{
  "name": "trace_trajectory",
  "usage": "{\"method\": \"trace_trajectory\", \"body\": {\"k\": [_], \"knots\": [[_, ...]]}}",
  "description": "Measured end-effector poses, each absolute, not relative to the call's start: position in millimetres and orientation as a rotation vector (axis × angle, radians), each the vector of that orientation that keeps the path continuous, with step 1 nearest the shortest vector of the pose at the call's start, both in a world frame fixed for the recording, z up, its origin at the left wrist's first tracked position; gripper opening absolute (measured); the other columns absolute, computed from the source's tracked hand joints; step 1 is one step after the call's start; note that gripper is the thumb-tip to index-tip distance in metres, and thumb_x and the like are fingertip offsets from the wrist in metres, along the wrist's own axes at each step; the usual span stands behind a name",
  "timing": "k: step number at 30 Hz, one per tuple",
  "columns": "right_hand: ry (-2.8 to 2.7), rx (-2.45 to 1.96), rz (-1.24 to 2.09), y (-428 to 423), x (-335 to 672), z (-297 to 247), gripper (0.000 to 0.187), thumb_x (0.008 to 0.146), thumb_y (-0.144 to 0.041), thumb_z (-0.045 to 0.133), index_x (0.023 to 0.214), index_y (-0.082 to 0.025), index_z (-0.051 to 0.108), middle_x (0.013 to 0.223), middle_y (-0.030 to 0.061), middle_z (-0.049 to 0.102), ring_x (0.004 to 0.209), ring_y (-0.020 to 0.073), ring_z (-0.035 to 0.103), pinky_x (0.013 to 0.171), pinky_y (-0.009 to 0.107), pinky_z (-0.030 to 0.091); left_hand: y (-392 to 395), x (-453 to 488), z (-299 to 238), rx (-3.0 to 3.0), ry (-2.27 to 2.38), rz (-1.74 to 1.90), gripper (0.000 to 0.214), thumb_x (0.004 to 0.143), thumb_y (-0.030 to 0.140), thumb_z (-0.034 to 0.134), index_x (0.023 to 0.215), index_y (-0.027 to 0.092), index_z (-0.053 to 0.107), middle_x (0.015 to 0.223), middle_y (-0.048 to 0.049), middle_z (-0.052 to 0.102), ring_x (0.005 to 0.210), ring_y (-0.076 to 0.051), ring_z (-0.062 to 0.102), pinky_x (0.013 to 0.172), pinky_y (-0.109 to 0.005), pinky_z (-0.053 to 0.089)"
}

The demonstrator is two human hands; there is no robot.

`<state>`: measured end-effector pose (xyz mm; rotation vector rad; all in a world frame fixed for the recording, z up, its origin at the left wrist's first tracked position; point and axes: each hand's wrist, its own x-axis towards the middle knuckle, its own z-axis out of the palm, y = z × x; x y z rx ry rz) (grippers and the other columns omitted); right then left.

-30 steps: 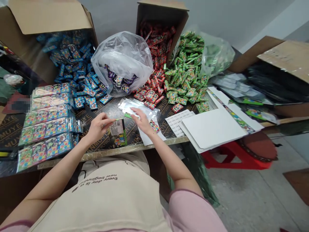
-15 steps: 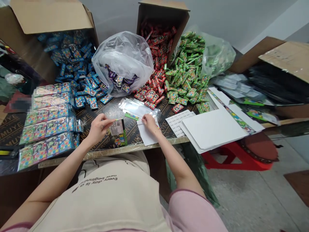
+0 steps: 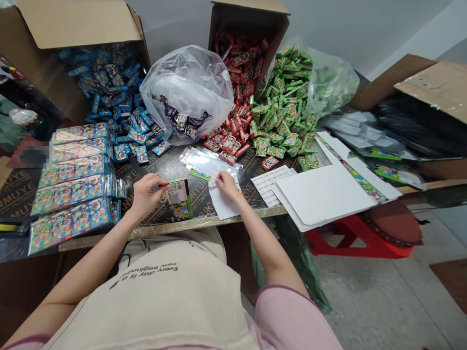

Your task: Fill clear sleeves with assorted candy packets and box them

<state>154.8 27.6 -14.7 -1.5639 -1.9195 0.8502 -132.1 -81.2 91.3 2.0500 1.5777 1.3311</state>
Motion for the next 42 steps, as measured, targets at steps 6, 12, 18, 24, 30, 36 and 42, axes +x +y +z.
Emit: {"method": "trace_trajectory", "body": {"k": [6, 12, 18, 24, 30, 36, 42], "knots": [[-1.743, -1.442, 0.886, 26.5, 136.7, 23.0, 0.008, 0.073, -0.024, 0.055, 0.069, -0.021, 0.049, 0.067, -0.001, 0.054, 0.066, 0.0153, 0.048, 0.065, 0.029, 0.038, -81.5, -130.4, 90.4, 2.015, 1.546, 1.324, 0.014, 0.081, 0.023, 0.062, 0.068, 0.021, 0.065, 0.069, -0.0036, 0.062, 0.07, -0.018, 0.058, 0.07, -0.032, 0.046], [-1.708, -0.864, 1.219, -2.7, 69.1, 108.4, 0.021, 0.075, -0.035, 0.069, 0.089, -0.023, 0.058, 0.073, -0.0021, 0.058, 0.069, 0.0147, 0.054, 0.067, 0.028, 0.043, -84.2, -129.9, 95.2, 2.055, 1.53, 1.31, 0.012, 0.081, 0.018, 0.058, 0.071, 0.02, 0.064, 0.071, -0.0045, 0.061, 0.072, -0.019, 0.056, 0.069, -0.032, 0.044], [-1.972, -0.704, 1.367, -13.7, 38.9, 134.1, 0.033, 0.078, -0.036, 0.068, 0.105, -0.023, 0.054, 0.07, -0.004, 0.056, 0.066, 0.0135, 0.054, 0.063, 0.026, 0.043, -88.2, -127.6, 100.6, 2.081, 1.556, 1.284, 0.007, 0.076, 0.024, 0.064, 0.072, 0.019, 0.062, 0.074, -0.0033, 0.059, 0.073, -0.018, 0.056, 0.072, -0.032, 0.044], [-1.96, -0.725, 1.421, -9.5, 34.1, 119.3, 0.028, 0.077, -0.024, 0.064, 0.102, -0.023, 0.053, 0.067, -0.0054, 0.054, 0.063, 0.0128, 0.052, 0.061, 0.026, 0.04, -84.9, -120.4, 89.4, 2.001, 1.667, 1.437, 0.024, 0.079, 0.032, 0.069, 0.062, 0.019, 0.058, 0.065, -0.0002, 0.052, 0.068, -0.016, 0.051, 0.065, -0.029, 0.04], [-1.6, -0.917, 1.534, -13.8, 22.5, 99.0, 0.04, 0.066, -0.02, 0.068, 0.102, -0.025, 0.052, 0.072, -0.0062, 0.051, 0.065, 0.0117, 0.05, 0.063, 0.024, 0.042, -89.8, -115.9, 87.2, 2.202, 1.652, 1.374, 0.013, 0.088, 0.025, 0.059, 0.081, 0.019, 0.068, 0.071, -0.0026, 0.052, 0.072, -0.017, 0.049, 0.066, -0.029, 0.039], [-1.644, -1.247, 0.967, 26.2, 82.2, 62.6, 0.02, 0.083, -0.03, 0.057, 0.101, -0.024, 0.062, 0.095, 0.0041, 0.059, 0.089, 0.0194, 0.055, 0.082, 0.034, 0.045, -85.7, -152.8, 76.4, 2.265, 1.955, 1.113, 0.022, 0.091, 0.027, 0.052, 0.102, 0.024, 0.071, 0.078, -0.0054, 0.052, 0.076, -0.02, 0.049, 0.071, -0.034, 0.041], [-2.221, -1.713, 0.494, 34.8, 134.3, 0.4, 0.012, 0.079, -0.026, 0.068, 0.085, -0.017, 0.072, 0.083, 0.0088, 0.058, 0.088, 0.0253, 0.053, 0.082, 0.037, 0.04, -71.1, -163.6, 48.3, 2.548, 1.648, 0.193, 0.074, 0.06, 0.026, 0.084, 0.128, 0.026, 0.055, 0.14, -0.0172, 0.046, 0.132, -0.041, 0.036, 0.107, -0.067, 0.018]]}}
